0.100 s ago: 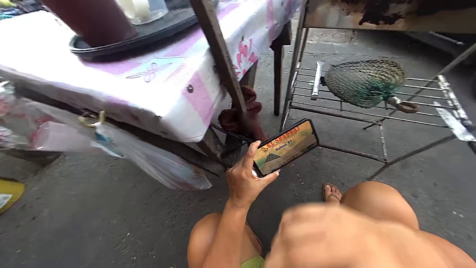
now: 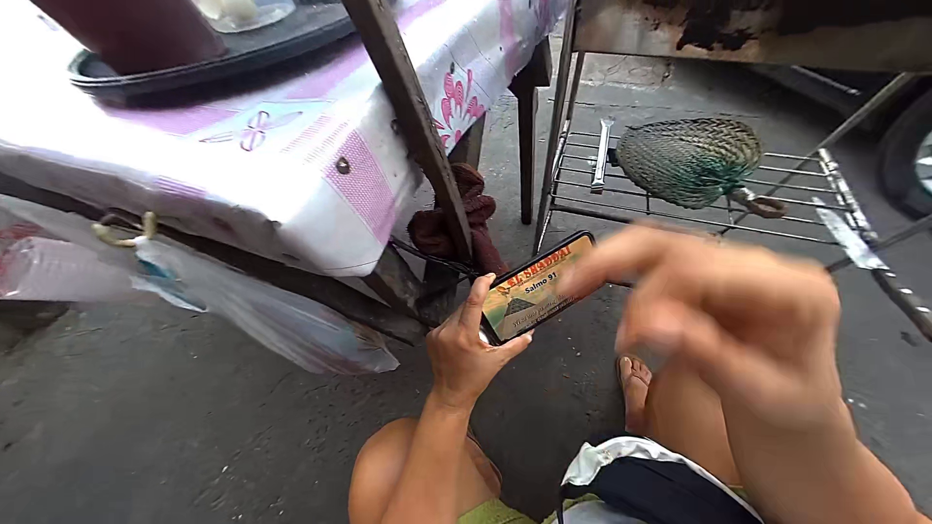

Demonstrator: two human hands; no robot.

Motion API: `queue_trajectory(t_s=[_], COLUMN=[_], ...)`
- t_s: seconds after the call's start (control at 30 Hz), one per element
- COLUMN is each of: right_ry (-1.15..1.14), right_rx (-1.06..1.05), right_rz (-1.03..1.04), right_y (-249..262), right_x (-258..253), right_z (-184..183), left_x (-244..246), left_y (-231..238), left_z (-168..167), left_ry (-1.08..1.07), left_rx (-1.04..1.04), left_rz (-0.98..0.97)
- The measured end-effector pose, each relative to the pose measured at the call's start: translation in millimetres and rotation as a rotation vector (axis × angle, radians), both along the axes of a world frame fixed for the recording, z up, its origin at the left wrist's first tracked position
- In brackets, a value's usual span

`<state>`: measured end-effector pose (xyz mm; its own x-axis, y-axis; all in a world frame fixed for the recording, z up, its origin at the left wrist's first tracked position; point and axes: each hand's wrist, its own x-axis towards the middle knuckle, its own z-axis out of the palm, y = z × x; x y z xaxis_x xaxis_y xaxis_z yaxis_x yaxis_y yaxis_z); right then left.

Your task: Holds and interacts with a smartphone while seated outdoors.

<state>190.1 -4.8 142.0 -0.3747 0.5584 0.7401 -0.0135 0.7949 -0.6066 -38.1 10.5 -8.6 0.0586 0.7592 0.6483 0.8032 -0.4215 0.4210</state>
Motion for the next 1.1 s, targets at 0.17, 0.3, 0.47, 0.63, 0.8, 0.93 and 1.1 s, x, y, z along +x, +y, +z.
queue_trajectory(t_s=[0.17, 0.3, 0.47, 0.63, 0.8, 0.93, 1.1], right_ry=[0.207, 0.288, 0.488, 0.457, 0.294, 0.353, 0.388], right_rx=[-0.546, -1.129, -1.478, -1.482, -1.340, -1.303, -1.305], right_rz=[-0.417, -0.318, -0.182, -0.250, -0.294, -0.321, -0.343], right_y=[57, 67, 70, 73, 75, 69, 65], right_x=[23, 16, 2, -2, 1, 0, -3], right_z=[-73, -121, -124, -123, -128, -133, -138], left_x=[-1, 1, 1, -4, -9, -7, -5], left_y=[-2, -1, 0, -2, -5, -8, -10], left_z=[-2, -4, -1, 5, 9, 9, 4], left_ry=[0.006, -0.003, 0.068, 0.161, 0.235, 0.251, 0.251], left_rx=[-0.034, -0.073, -0.181, -0.215, -0.249, -0.243, -0.253], left_rz=[-0.030, -0.045, -0.035, 0.000, 0.001, -0.020, -0.034])
